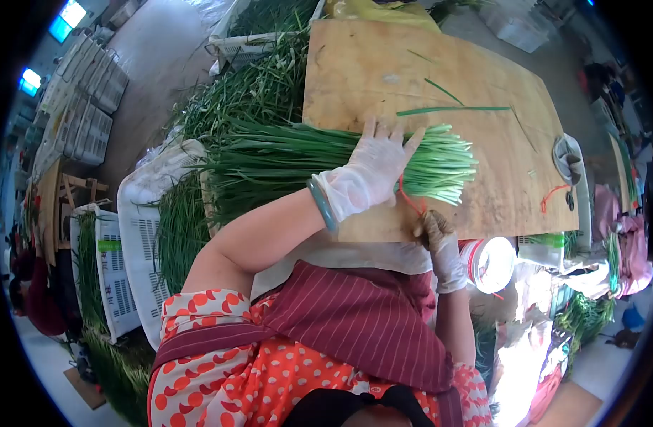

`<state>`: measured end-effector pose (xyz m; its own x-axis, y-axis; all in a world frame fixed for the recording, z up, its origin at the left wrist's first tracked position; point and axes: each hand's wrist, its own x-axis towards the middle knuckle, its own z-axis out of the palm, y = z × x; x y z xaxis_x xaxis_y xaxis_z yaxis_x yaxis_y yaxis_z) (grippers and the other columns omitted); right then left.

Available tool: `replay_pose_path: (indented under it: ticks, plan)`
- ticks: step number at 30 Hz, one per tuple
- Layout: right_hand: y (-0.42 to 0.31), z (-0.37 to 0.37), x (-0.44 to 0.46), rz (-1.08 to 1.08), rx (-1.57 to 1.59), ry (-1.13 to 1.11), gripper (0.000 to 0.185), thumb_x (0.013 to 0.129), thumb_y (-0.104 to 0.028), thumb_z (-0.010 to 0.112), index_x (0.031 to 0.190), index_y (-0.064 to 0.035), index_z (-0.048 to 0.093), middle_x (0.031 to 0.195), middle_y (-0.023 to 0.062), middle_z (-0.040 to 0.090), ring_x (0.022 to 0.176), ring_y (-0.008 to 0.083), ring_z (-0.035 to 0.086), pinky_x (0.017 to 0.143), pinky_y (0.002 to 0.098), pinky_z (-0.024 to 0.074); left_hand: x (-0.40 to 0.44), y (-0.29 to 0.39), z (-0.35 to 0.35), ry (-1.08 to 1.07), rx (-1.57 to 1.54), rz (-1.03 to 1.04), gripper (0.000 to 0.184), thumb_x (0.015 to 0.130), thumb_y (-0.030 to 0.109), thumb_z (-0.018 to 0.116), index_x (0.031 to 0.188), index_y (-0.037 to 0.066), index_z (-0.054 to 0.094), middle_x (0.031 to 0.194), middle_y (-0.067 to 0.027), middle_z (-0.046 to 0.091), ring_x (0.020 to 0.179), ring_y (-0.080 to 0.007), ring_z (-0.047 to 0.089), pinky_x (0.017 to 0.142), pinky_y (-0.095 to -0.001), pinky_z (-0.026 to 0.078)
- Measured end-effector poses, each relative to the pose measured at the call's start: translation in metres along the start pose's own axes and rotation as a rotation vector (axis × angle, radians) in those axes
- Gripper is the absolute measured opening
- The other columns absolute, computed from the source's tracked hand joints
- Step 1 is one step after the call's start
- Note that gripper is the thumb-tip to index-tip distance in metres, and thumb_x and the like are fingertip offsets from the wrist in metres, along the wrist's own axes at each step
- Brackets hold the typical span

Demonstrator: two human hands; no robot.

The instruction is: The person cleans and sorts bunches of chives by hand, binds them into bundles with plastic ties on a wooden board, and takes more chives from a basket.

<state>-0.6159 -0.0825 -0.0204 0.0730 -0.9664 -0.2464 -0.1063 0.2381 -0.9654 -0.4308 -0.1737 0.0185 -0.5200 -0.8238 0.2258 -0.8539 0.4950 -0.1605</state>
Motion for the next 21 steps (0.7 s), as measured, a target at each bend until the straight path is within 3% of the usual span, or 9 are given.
replay_pose_path:
  ticks: [4, 8, 9, 10, 11, 13, 18, 19, 21]
  plan:
    - [-0.009, 0.014, -0.017, -0.06, -0.329, 0.063, 0.03, 0.094, -0.026, 0.049, 0.076, -0.0028, 0.056, 0.061, 0.0008, 0.047, 0.056, 0.0083, 0.043, 0.052, 0.025, 0.037, 0.002, 0.007, -0.001, -0.086, -0.262, -0.073, 0.104, 0.054, 0.037, 0.08, 0.138, 0.005, 0.028, 0.104, -0.0152, 0.053, 0.094, -0.0324, 0.054, 0.084, -0.043, 0.043]
    - [-0.036, 0.03, -0.029, -0.555, -0.784, 0.188, 0.027, 0.086, -0.019, 0.057, 0.101, 0.0045, 0.061, 0.091, 0.0233, 0.063, 0.08, 0.0342, 0.063, 0.069, 0.0388, 0.0503, -0.004, 0.013, -0.002, -0.036, -0.246, -0.06, 0.105, 0.049, 0.029, 0.082, 0.136, 0.004, 0.03, 0.101, -0.0152, 0.053, 0.089, -0.0317, 0.055, 0.077, -0.0408, 0.046]
    - [-0.038, 0.034, -0.029, -0.69, -0.715, 0.243, 0.026, 0.084, -0.015, 0.059, 0.101, 0.0041, 0.061, 0.089, 0.0224, 0.063, 0.079, 0.0358, 0.062, 0.07, 0.0399, 0.0507, -0.006, 0.014, -0.006, -0.018, -0.294, -0.052, 0.104, 0.048, 0.026, 0.083, 0.136, 0.003, 0.031, 0.1, -0.015, 0.054, 0.088, -0.0316, 0.055, 0.077, -0.0412, 0.045]
    - [-0.04, 0.037, -0.027, -0.447, -0.528, 0.174, 0.024, 0.083, -0.013, 0.06, 0.101, 0.0032, 0.061, 0.09, 0.0215, 0.063, 0.081, 0.0352, 0.062, 0.07, 0.0391, 0.051, -0.006, 0.016, -0.008, 0.028, -0.312, -0.041, 0.104, 0.047, 0.022, 0.082, 0.135, 0.001, 0.03, 0.1, -0.015, 0.054, 0.088, -0.0323, 0.055, 0.076, -0.0413, 0.045]
    - [-0.032, 0.046, -0.018, -0.724, -0.313, 0.37, 0.013, 0.085, -0.013, 0.058, 0.084, -0.0009, 0.062, 0.071, 0.0209, 0.059, 0.067, 0.0384, 0.059, 0.056, 0.041, 0.0478, -0.006, 0.021, -0.016, 0.044, -0.277, -0.045, 0.101, 0.051, 0.019, 0.08, 0.136, 0.001, 0.029, 0.1, -0.0153, 0.054, 0.088, -0.0328, 0.054, 0.076, -0.0418, 0.045]
    - [-0.044, 0.042, -0.024, -0.388, -0.2, 0.138, 0.02, 0.087, -0.016, 0.056, 0.101, -0.0021, 0.062, 0.085, 0.0189, 0.063, 0.078, 0.0309, 0.063, 0.068, 0.0348, 0.0484, -0.005, 0.023, -0.016, -0.043, -0.229, -0.088, 0.106, 0.052, 0.026, 0.081, 0.138, 0.001, 0.025, 0.098, -0.0137, 0.052, 0.089, -0.0307, 0.052, 0.075, -0.0419, 0.042]
    - [-0.052, 0.027, -0.028, -0.523, -0.188, -0.127, 0.028, 0.09, -0.03, 0.056, 0.096, -0.0029, 0.063, 0.072, 0.0133, 0.063, 0.068, 0.0256, 0.061, 0.065, 0.033, 0.0484, 0.004, 0.003, -0.019, -0.066, -0.28, -0.023, 0.102, 0.054, 0.027, 0.08, 0.138, 0.001, 0.027, 0.111, -0.0188, 0.052, 0.102, -0.0354, 0.051, 0.088, -0.0423, 0.041]
    - [-0.045, 0.023, -0.032, -0.532, -0.191, -0.087, 0.028, 0.09, -0.03, 0.056, 0.096, -0.0029, 0.063, 0.072, 0.0133, 0.063, 0.068, 0.0256, 0.061, 0.065, 0.033, 0.0484, 0.008, -0.013, -0.029, -0.186, -0.616, -0.009, 0.099, 0.058, 0.028, 0.08, 0.138, 0.001, 0.028, 0.118, -0.0206, 0.05, 0.109, -0.0358, 0.049, 0.093, -0.0417, 0.038]
    - [-0.032, 0.012, -0.038, -0.06, 0.194, -0.468, 0.031, 0.09, -0.031, 0.057, 0.098, -0.0022, 0.062, 0.074, 0.0064, 0.061, 0.068, 0.016, 0.059, 0.065, 0.0294, 0.0486, 0.017, -0.055, 0.0, -0.384, -1.342, -0.119, 0.09, 0.069, 0.029, 0.077, 0.138, -0.002, 0.028, 0.129, -0.0231, 0.046, 0.121, -0.0332, 0.044, 0.101, -0.038, 0.034]
